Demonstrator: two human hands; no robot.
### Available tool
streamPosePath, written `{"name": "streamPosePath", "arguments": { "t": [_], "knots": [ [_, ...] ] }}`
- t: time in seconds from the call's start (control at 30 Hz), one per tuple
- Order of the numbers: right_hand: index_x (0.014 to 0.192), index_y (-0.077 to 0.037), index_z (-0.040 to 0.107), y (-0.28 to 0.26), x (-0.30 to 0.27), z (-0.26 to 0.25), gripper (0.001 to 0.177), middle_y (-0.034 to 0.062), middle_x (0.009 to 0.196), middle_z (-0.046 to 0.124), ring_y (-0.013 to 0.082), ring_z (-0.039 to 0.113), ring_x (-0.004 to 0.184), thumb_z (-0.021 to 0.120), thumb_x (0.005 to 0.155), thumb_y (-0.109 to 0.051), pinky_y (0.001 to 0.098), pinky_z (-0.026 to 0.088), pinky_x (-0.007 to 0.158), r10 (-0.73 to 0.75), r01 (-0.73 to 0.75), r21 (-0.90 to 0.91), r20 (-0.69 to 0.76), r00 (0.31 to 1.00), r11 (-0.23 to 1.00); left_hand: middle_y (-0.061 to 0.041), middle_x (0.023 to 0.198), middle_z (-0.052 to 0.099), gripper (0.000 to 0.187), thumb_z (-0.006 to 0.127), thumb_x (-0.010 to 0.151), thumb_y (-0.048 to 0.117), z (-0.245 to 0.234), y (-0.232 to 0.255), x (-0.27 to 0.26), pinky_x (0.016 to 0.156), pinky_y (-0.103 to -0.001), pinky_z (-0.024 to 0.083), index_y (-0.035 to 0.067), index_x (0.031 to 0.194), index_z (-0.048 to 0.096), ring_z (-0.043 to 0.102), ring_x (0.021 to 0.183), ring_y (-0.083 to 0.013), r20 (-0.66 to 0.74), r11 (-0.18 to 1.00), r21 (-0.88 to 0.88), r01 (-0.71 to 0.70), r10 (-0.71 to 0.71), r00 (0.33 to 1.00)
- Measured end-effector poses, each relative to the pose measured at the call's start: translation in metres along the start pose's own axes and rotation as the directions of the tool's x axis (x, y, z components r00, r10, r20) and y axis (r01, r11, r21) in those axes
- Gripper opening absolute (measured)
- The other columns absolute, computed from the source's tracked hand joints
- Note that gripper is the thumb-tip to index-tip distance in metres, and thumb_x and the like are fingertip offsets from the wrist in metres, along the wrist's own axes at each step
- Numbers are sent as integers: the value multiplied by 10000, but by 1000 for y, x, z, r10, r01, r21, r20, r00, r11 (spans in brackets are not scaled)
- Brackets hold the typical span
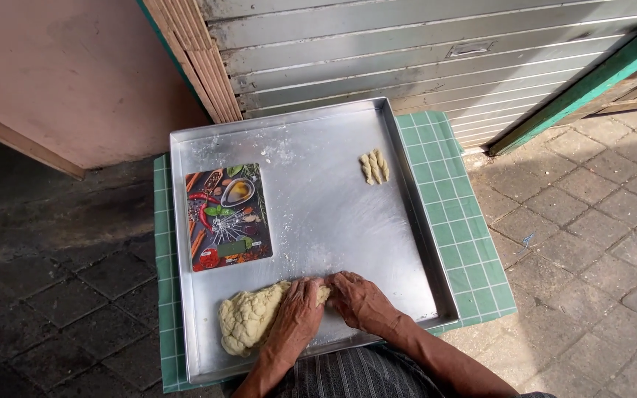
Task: The person shapes small pieces of dough into twisted rope-like forms by hand on a metal tray. They place the finished pieces on the tray and continue shaping more dough from a larger lump.
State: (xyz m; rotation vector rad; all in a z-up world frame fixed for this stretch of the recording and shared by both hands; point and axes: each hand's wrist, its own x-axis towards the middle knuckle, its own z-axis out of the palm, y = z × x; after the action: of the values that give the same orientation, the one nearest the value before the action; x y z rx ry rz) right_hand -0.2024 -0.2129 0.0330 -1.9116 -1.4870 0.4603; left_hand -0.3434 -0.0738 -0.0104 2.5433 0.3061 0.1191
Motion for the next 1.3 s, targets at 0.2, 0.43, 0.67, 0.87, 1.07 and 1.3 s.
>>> {"name": "streamPosePath", "arguments": {
  "t": [0.2,0.43,0.67,0.87,1.07,1.3],
  "knots": [
    [1120,-39,644,25,-1,27,166,69,855,716,214,728,731,678,958,-52,286,653,654,-48,47,-43,-39,998,998,-189,1279,555,541,594,800,-91,-20,2,-2,1045,-421,482,44,1303,448,559,1174,-310,55,986,-150,-78,87,995],
    [1071,-55,746,15,21,-3,151,82,939,769,143,713,633,686,939,-15,260,637,566,112,-119,206,48,993,971,-251,1345,555,274,536,1010,140,-13,3,-1,1093,-482,459,18,1251,489,549,1241,-381,27,997,-71,-23,25,999],
    [1083,-59,770,3,16,-9,297,126,1060,790,250,784,882,636,868,94,327,654,774,115,-98,157,-106,988,983,-195,1284,584,335,452,1010,57,-5,1,1,1006,-458,507,59,1343,490,594,1148,-311,-98,996,-95,-4,-5,995],
    [931,-50,803,-11,10,-16,134,178,921,804,357,772,869,698,857,-11,414,593,745,456,-408,348,-65,888,844,-202,1243,581,286,469,1030,132,-4,-4,3,1044,-460,465,103,1314,489,567,1226,-371,24,935,-327,136,-136,990],
    [1051,-89,784,-19,14,-7,231,180,946,774,380,749,893,819,852,-201,448,604,779,428,-411,296,10,904,862,-163,1183,591,290,614,947,158,-10,-5,-1,1009,-471,490,136,1213,499,583,1179,-364,-14,945,-318,78,-87,996],
    [835,-122,777,31,13,24,90,162,681,715,285,729,634,800,751,-144,331,560,575,476,-453,249,-39,879,856,-192,1115,607,148,537,954,92,27,-19,0,962,-431,499,91,1098,569,607,1096,-357,-86,974,-226,11,-31,996]
  ]
}}
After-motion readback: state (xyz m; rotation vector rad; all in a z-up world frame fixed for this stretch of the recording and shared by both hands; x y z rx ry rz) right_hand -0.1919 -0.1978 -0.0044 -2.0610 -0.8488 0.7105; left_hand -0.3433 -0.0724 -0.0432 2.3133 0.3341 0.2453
